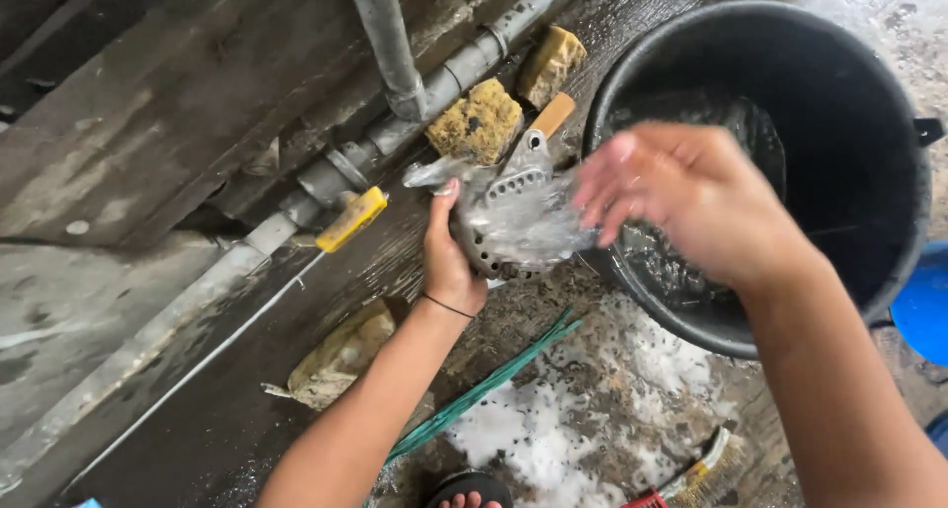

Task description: Cleaning a metal car alternator using a brush and soapy water on a workshop floor.

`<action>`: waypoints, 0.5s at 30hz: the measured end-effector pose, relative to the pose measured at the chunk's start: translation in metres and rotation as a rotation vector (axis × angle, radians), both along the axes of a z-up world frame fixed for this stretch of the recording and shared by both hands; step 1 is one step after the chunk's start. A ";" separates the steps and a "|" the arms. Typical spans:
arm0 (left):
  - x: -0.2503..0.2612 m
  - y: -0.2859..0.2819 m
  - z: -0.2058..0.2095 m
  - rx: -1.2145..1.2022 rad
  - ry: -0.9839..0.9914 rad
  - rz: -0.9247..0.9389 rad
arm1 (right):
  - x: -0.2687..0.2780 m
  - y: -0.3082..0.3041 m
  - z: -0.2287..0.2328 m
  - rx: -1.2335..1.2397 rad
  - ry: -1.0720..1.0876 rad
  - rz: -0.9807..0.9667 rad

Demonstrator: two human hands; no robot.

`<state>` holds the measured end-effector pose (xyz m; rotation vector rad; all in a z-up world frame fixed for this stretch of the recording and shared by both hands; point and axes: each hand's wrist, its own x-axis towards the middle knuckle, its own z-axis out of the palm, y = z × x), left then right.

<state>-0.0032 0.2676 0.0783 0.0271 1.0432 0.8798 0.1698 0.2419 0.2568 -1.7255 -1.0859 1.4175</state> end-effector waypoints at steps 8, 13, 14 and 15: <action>-0.009 -0.002 -0.012 0.130 -0.140 -0.070 | 0.201 0.013 -0.210 -0.008 -0.146 -0.531; -0.015 -0.002 -0.019 0.237 -0.228 -0.083 | 0.156 0.004 -0.185 -0.535 -0.351 -0.397; -0.013 0.000 -0.017 0.240 -0.233 -0.089 | 0.138 0.006 -0.161 -0.532 -0.353 -0.404; -0.011 0.001 -0.016 0.229 -0.180 -0.079 | 0.119 0.008 -0.138 -0.429 -0.130 -0.362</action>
